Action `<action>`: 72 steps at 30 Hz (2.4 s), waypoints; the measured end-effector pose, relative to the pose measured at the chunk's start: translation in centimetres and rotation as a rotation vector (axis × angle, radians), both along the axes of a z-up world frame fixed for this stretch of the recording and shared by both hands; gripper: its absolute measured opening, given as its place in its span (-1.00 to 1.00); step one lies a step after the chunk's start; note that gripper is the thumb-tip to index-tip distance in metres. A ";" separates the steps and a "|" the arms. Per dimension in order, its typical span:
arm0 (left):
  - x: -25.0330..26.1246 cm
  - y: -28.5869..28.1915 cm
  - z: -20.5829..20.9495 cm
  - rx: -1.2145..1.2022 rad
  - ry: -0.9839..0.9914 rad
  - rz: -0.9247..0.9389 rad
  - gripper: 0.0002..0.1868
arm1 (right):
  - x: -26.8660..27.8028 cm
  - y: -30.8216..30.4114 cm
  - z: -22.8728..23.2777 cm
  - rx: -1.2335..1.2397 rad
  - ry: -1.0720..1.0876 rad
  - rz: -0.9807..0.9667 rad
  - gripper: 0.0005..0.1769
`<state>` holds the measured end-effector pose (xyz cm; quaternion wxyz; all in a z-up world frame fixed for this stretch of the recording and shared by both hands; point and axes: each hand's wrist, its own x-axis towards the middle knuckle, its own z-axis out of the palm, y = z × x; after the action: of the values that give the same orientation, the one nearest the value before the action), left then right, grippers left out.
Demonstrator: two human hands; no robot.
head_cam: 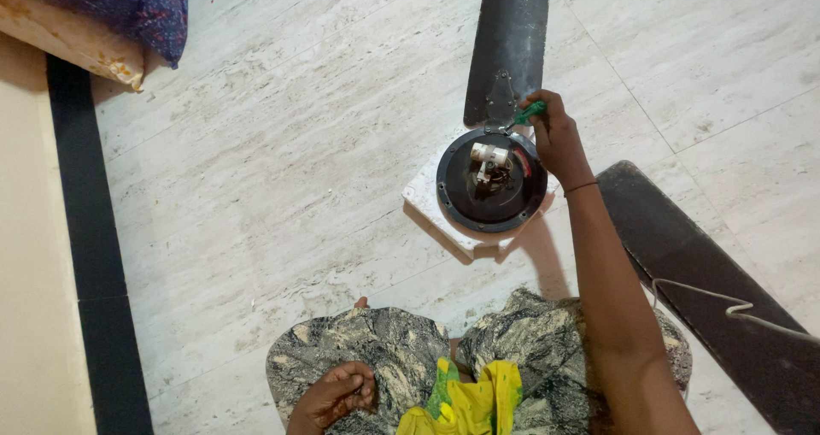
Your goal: The person uses a screwdriver to loosen and remove screws from the fan blade mounting brackets. They detach two fan blades from the motor housing and place them on the floor, leaving the central motor unit exposed.
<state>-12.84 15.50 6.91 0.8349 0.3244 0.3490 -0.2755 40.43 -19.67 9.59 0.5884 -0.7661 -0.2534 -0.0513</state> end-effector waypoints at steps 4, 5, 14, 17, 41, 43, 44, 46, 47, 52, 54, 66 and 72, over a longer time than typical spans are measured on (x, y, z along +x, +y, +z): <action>-0.1 0.0 0.2 -0.003 0.031 0.029 -0.77 | -0.2 0.2 0.1 -0.010 -0.017 0.009 -0.66; -0.2 0.0 0.1 -0.013 0.019 0.026 -0.77 | -0.3 0.3 0.2 -0.015 -0.017 0.009 -0.66; 0.1 0.0 0.3 -0.003 0.010 -0.008 -0.79 | -0.2 0.1 0.3 -0.011 0.009 0.013 -0.66; 0.7 -0.9 1.5 0.022 -0.010 0.044 -0.80 | -0.2 0.2 0.5 -0.001 0.031 0.016 -0.66; 30.1 -4.0 -8.0 0.161 -0.230 0.370 -0.80 | 0.5 2.2 0.7 -0.161 -0.086 -0.093 -0.55; 30.0 -3.8 -9.3 0.186 -0.223 0.334 -0.80 | 0.5 2.5 0.6 -0.175 -0.088 -0.093 -0.56; 30.1 -3.7 -9.7 0.199 -0.226 0.316 -0.80 | 0.5 2.7 0.6 -0.185 -0.113 -0.089 -0.55; 29.9 -4.0 -10.0 0.208 -0.193 0.297 -0.80 | 0.4 2.7 0.9 -0.202 -0.138 -0.080 -0.56; 29.7 -4.0 -10.1 0.214 -0.176 0.285 -0.80 | 0.2 2.8 0.9 -0.207 -0.135 -0.078 -0.57; 29.7 -3.8 -10.6 0.210 -0.185 0.271 -0.80 | 0.1 2.7 0.7 -0.219 -0.158 -0.131 -0.61; 29.7 -4.1 -10.8 0.213 -0.169 0.265 -0.80 | 0.2 2.4 0.3 -0.206 -0.113 -0.189 -0.60; 29.7 -4.3 -10.8 0.214 -0.146 0.245 -0.80 | -0.9 2.8 -0.4 -0.335 -0.270 -0.418 -0.64; 29.6 -3.8 -11.2 0.187 -0.174 0.271 -0.79 | -1.3 2.6 0.3 -0.491 -0.350 -0.522 -0.52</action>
<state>16.78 11.71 -4.24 0.8575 0.3733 0.3402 -0.0979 39.16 -17.09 9.85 0.3028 -0.9023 -0.1512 -0.2671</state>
